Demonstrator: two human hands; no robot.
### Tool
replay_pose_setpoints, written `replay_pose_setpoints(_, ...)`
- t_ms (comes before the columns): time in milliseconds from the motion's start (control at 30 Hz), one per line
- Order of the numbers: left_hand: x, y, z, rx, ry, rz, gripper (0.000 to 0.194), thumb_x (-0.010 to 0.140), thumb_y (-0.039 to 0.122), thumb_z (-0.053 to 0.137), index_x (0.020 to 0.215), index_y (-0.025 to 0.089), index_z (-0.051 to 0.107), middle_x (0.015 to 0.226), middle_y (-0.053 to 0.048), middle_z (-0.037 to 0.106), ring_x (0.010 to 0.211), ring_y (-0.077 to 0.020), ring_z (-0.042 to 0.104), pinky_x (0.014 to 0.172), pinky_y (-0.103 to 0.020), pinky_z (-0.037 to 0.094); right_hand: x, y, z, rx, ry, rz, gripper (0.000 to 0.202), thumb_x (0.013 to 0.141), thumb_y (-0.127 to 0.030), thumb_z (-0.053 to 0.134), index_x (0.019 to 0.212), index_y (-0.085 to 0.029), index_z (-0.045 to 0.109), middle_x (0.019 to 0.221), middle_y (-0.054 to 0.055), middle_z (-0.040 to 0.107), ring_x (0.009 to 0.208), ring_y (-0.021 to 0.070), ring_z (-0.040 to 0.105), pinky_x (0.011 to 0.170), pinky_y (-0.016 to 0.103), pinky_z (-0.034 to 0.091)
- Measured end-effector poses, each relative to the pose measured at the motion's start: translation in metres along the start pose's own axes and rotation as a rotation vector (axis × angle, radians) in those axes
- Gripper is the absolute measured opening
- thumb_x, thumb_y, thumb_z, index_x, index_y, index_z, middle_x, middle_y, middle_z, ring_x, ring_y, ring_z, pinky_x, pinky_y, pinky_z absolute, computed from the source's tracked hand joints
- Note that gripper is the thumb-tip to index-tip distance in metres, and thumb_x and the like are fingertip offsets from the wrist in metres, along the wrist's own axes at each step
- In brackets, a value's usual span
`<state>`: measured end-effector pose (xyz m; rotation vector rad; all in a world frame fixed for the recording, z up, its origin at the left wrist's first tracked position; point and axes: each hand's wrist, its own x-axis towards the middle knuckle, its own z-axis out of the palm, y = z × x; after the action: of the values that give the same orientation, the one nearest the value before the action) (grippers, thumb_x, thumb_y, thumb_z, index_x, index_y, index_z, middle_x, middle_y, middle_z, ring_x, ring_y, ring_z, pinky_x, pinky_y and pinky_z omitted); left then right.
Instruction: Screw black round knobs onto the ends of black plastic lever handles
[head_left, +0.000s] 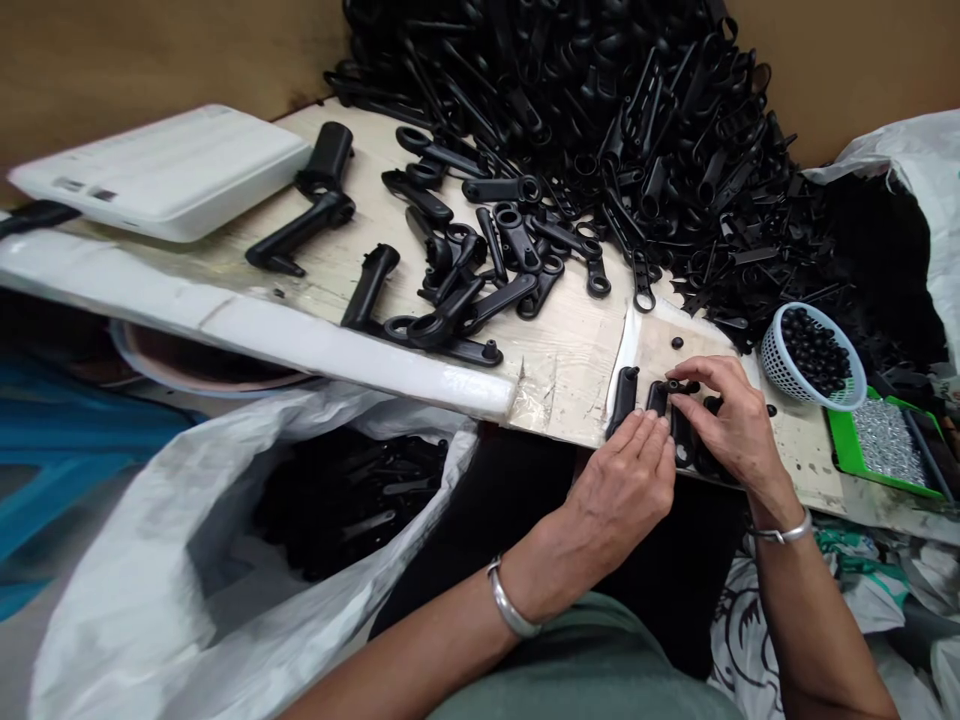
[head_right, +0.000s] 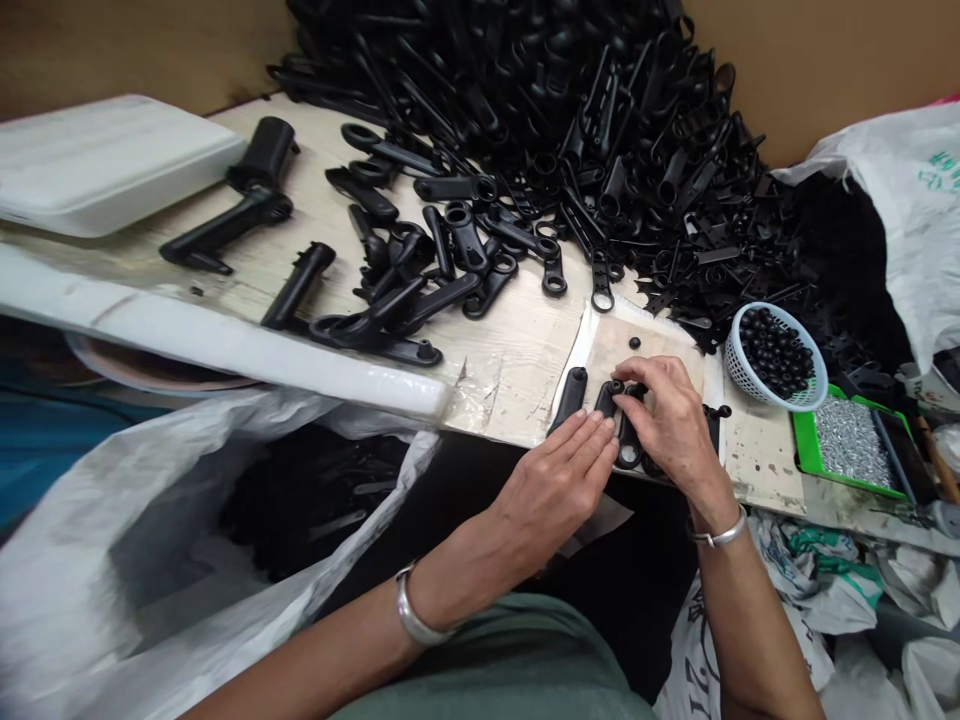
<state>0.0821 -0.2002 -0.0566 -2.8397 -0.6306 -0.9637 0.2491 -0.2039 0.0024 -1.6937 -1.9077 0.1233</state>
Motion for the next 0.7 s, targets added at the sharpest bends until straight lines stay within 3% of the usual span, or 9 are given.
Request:
replay_pose_setpoints(333,-0.002,-0.001,0.003,0.004,-0.014,0.015,0.032,0.091,0.004,0.046,0.118,-0.002,0.062,0.123,-0.023,0.067,0.119,-0.0262,0.065,0.107,-0.040,0.048,-0.002,0.007,0.002,0.064,0.025,0.057,0.021,0.084,-0.014,0.067,0.103,-0.024,0.068,0.100,0.004,0.065,0.097,0.0187,0.062,0.089,0.035,0.054)
replay_pose_setpoints(567,0.000,0.000,0.000,0.020,-0.002,-0.003,0.031,0.090,0.005,0.048,0.115,-0.002,0.064,0.121,-0.021,0.069,0.116,-0.0259,0.066,0.107,-0.037,0.048,-0.001,0.014,0.012,-0.034,0.119,-0.002,0.014,0.084,-0.020,0.071,0.097,-0.025,0.074,0.089,0.004,0.068,0.091,0.0205,0.063,0.085,0.040,0.053)
replay_pose_setpoints(700,-0.002,0.000,0.000,0.005,-0.019,-0.008,0.033,0.089,0.006,0.051,0.118,-0.002,0.063,0.123,-0.021,0.068,0.119,-0.0270,0.064,0.110,-0.038,0.045,0.000,0.013,0.014,-0.142,0.170,-0.116,0.009,0.085,-0.020,0.070,0.093,-0.024,0.072,0.088,0.004,0.073,0.090,0.0216,0.065,0.089,0.045,0.050)
